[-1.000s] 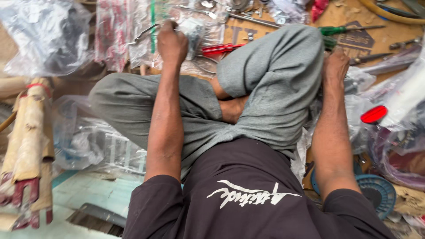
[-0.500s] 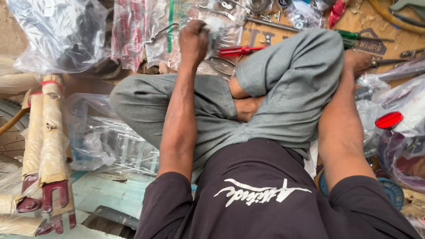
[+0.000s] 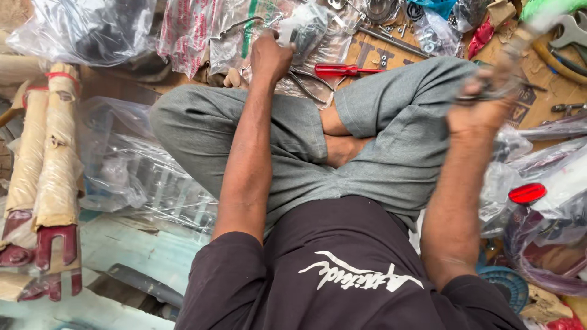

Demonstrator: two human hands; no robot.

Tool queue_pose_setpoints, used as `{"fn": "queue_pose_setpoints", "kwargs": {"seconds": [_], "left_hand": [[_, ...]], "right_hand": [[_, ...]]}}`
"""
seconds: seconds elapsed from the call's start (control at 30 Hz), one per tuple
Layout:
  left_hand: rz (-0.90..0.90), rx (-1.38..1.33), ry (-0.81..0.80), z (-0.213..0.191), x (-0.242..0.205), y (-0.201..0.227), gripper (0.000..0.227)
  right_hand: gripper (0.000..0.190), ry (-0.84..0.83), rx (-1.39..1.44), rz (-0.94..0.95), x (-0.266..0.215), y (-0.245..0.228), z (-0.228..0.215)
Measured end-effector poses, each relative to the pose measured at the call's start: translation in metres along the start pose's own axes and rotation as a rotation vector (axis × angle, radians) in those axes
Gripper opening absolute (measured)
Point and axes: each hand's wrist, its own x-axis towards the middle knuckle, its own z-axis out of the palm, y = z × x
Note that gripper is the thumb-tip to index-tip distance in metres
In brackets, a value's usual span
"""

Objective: The person sits cross-legged on the floor and uses pliers to bend and shape a long metal rod. They then handle small metal components, including a nut and a bolt, and appear to be assembling them into a small metal structure.

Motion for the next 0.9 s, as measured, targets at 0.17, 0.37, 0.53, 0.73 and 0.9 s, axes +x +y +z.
{"fn": "queue_pose_setpoints", "kwargs": {"seconds": [0.17,0.37,0.53,0.73,0.9], "left_hand": [[0.413,0.098,0.326,-0.006,0.001,0.026,0.052],[0.363,-0.053,0.141,-0.009,0.024,0.027,0.023],[0.431,-0.055,0.204,-0.014,0.012,0.050,0.021],[0.457,0.055,0.315,-0.024,0.006,0.053,0.029],[0.601,-0.018,0.202,-0.011,-0.016,0.051,0.016]], "right_hand": [[0.049,-0.261,-0.156,0.346,-0.033,0.072,0.127],[0.048,-0.558,0.195,0.806,-0.097,0.169,0.110],[0.066,-0.672,0.101,0.995,-0.133,0.185,0.080],[0.080,-0.740,0.056,0.879,-0.104,0.192,0.118],[0.094,-0.755,0.060,0.801,-0.061,0.172,0.147]]}}
